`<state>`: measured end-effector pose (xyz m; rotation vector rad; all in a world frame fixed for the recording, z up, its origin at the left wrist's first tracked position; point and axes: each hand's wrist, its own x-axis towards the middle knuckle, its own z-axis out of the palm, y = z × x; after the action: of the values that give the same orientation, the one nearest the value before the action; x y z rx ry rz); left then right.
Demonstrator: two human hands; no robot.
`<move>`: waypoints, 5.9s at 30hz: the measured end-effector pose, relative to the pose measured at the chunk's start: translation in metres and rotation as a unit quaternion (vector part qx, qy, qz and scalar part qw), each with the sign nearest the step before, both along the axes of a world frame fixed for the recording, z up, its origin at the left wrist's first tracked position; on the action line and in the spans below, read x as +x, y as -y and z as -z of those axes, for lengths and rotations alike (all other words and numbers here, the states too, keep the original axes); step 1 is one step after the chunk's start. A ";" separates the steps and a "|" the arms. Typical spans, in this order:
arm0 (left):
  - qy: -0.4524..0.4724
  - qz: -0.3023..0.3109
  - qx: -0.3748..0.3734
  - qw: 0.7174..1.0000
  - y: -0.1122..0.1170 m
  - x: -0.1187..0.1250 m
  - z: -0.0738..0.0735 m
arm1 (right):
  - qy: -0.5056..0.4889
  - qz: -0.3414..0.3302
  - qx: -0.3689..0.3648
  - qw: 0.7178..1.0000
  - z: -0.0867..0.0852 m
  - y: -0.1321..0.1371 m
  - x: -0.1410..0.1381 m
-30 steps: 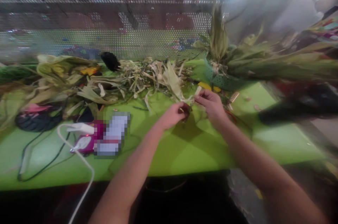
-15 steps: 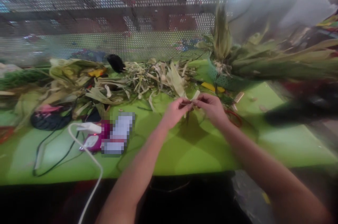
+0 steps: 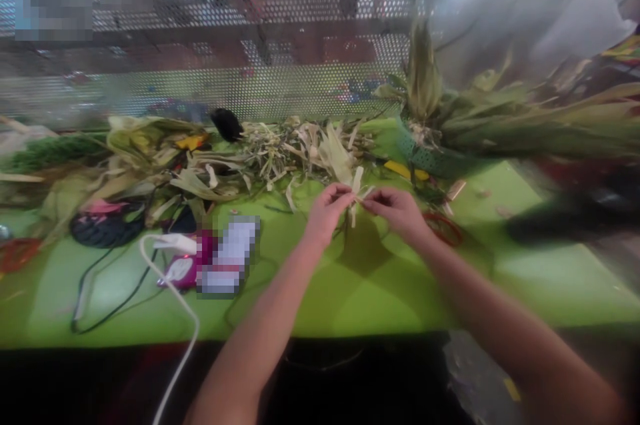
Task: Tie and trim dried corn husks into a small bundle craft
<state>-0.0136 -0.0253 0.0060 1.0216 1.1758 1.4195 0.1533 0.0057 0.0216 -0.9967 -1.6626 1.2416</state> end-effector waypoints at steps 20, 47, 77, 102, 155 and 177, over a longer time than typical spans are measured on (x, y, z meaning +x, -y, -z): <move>-0.135 0.075 0.016 0.988 0.008 0.008 -0.008 | 0.055 0.096 0.137 0.984 -0.003 0.006 0.001; -0.075 -0.060 -0.018 0.995 -0.006 -0.045 -0.014 | 0.213 0.026 0.190 0.958 0.007 -0.003 0.004; -0.600 -0.007 0.096 0.794 -0.016 -0.033 0.006 | 0.304 0.203 0.224 0.904 0.021 -0.034 0.030; -0.246 0.129 0.091 0.956 0.002 -0.014 -0.017 | -0.054 0.006 -0.043 0.998 0.008 -0.010 0.000; -0.448 -0.150 -0.046 0.880 -0.014 -0.052 -0.004 | 0.129 0.061 -0.053 0.988 0.006 -0.056 -0.018; 0.024 -0.023 -0.013 0.999 -0.027 -0.034 0.018 | 0.033 -0.063 -0.073 0.995 0.016 -0.042 -0.040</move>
<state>-0.0471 0.0018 -0.0122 0.9442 1.1864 1.4525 0.1128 0.0480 0.0055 -1.0439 -1.7272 1.4437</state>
